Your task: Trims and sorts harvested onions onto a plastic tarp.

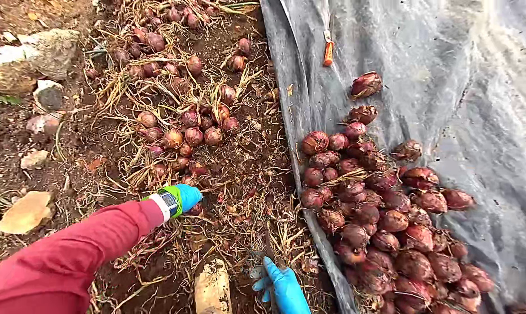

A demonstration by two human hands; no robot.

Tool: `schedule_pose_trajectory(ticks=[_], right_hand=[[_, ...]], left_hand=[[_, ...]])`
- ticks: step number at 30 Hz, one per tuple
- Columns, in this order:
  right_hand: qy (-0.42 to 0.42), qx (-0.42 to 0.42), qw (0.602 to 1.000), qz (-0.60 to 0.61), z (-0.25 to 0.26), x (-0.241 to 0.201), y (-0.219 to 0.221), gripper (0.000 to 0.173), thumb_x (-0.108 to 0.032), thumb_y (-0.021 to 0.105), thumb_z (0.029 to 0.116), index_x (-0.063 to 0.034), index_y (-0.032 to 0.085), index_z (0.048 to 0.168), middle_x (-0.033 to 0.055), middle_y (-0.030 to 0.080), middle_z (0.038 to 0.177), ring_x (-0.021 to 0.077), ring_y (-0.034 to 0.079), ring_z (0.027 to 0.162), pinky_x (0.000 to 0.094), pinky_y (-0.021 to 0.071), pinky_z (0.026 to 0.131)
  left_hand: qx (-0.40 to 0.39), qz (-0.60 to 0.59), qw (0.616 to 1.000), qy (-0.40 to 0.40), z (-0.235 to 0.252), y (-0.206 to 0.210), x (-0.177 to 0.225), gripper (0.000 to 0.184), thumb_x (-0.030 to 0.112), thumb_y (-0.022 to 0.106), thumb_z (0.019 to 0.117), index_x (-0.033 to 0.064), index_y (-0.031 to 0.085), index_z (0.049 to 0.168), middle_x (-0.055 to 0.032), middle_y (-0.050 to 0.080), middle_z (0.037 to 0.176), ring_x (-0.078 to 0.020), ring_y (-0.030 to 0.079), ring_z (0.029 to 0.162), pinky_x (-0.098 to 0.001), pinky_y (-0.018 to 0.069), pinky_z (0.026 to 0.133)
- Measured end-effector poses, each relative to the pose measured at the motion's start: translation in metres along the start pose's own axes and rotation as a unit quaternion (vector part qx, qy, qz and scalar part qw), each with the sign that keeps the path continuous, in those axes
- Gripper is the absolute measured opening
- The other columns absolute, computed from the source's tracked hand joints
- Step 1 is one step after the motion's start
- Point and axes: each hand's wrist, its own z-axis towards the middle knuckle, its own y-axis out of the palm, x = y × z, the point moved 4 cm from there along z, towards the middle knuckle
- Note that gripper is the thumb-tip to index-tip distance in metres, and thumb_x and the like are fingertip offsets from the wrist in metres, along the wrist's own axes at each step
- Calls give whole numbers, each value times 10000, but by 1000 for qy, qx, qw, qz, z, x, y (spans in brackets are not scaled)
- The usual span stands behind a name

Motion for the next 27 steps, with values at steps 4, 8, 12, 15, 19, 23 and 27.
schedule_pose_trajectory(ticks=[4, 8, 12, 15, 19, 23, 27], right_hand=[[9, 32, 999, 36, 22, -9, -13, 533, -422, 351, 1122, -26, 687, 1241, 155, 761, 846, 264, 721, 632, 396, 606, 544], [-14, -34, 996, 77, 52, -13, 9, 808, -595, 129, 1078, 10, 662, 1023, 129, 629, 613, 265, 652, 512, 441, 602, 509], [-152, -180, 970, 62, 57, -61, 51, 885, -882, 385, 857, -42, 651, 942, 60, 598, 604, 200, 597, 459, 376, 562, 448], [-180, -166, 968, -49, 40, -99, 45, 903, -906, 257, 868, -88, 637, 845, 23, 598, 585, 159, 590, 460, 344, 543, 451], [-192, -134, 972, 18, 26, -101, 10, 865, -818, 253, 950, -59, 668, 925, 28, 550, 543, 161, 548, 414, 345, 519, 409], [-203, -109, 968, -98, 12, -88, -26, 891, -887, 236, 888, -94, 644, 885, 37, 586, 592, 176, 581, 463, 364, 539, 453], [-280, -33, 956, -80, -8, -103, -63, 921, -892, 199, 884, -101, 669, 907, 31, 566, 565, 169, 545, 424, 358, 511, 401]], left_hand=[[15, -52, 998, -25, -1, 28, -44, 266, 317, 608, 1010, 122, 711, 1159, -125, 723, 1147, -348, 700, 1080, -618, 562, 914], [126, -201, 972, -8, -44, 7, -10, 393, 487, 517, 1053, 148, 716, 1042, -76, 718, 1057, -281, 698, 1009, -556, 557, 889], [246, -153, 938, 190, -84, -32, 55, 297, 328, 604, 1010, 81, 696, 874, -130, 711, 914, -329, 720, 869, -562, 578, 711], [211, -92, 943, 242, -97, -50, 72, 252, 305, 623, 1011, 96, 710, 902, -112, 711, 895, -316, 717, 853, -551, 575, 705], [315, -99, 924, 195, -103, -82, 77, 259, 365, 641, 991, 161, 724, 855, -36, 708, 826, -234, 712, 794, -511, 574, 673], [163, -67, 973, 151, -117, -117, 167, 369, 460, 527, 1042, 150, 713, 965, -79, 718, 954, -303, 703, 916, -590, 555, 765], [168, -78, 970, 155, -114, -140, 193, 326, 383, 495, 1076, 137, 707, 1055, -105, 725, 1037, -332, 703, 991, -612, 552, 801]])
